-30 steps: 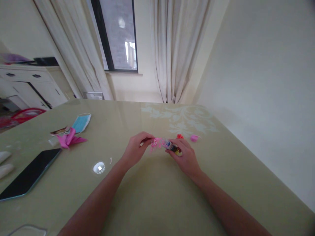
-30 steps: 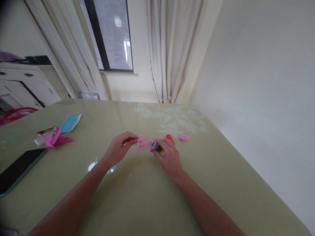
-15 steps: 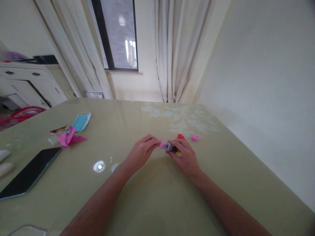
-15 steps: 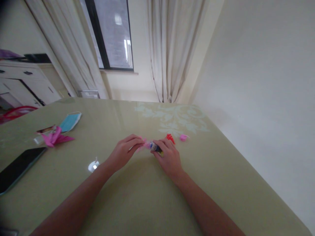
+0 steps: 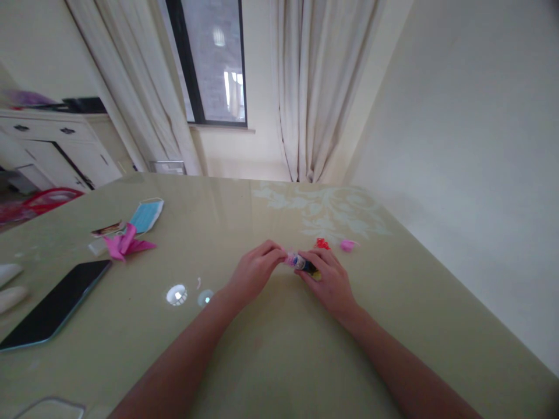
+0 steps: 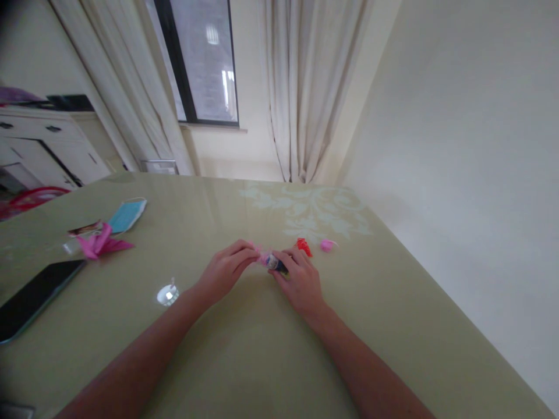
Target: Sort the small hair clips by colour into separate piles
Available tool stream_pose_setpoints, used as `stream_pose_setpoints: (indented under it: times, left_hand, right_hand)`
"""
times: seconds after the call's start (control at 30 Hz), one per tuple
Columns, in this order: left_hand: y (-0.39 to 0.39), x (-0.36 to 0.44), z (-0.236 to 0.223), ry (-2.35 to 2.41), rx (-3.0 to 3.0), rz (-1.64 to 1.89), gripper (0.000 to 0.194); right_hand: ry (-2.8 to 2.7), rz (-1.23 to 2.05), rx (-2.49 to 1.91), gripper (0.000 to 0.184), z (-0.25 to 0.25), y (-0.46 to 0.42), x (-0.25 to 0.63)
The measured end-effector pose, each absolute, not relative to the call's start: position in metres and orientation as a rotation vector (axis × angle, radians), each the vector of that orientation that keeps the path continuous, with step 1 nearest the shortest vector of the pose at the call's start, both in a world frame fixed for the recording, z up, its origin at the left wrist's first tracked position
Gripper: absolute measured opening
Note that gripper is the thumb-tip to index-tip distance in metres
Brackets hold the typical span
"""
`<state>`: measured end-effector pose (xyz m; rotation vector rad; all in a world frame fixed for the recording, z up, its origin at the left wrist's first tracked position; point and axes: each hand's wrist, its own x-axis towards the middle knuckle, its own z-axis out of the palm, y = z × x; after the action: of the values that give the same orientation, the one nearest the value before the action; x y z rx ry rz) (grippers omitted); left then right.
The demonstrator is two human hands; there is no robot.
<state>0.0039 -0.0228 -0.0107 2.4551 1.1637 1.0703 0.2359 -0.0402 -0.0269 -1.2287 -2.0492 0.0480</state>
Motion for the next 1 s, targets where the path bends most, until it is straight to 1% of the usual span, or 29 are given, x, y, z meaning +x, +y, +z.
stream_pose_setpoints:
  times: [0.17,0.27,0.67,0.87,1.0]
  left_hand:
    - [-0.019,0.008,-0.017,1.153,2.179,1.167,0.019]
    - [-0.015,0.010,-0.021,1.140,2.007,1.211,0.027]
    - [-0.008,0.010,-0.028,1.146,1.885,1.211,0.025]
    - [-0.010,0.014,-0.028,1.156,1.728,1.075,0.027]
    - [-0.012,0.016,-0.025,1.166,1.633,1.124,0.028]
  right_hand:
    - [-2.058,0.030,-1.224,0.034,-0.027,-0.040,0.236]
    - [-2.069,0.027,-1.225,0.034,-0.028,-0.039,0.236]
    - [-2.108,0.040,-1.232,0.034,-0.027,-0.039,0.237]
    - [-2.111,0.047,-1.243,0.033,-0.027,-0.039,0.238]
    - [-2.099,0.044,-1.246,0.034,-0.027,-0.039,0.238]
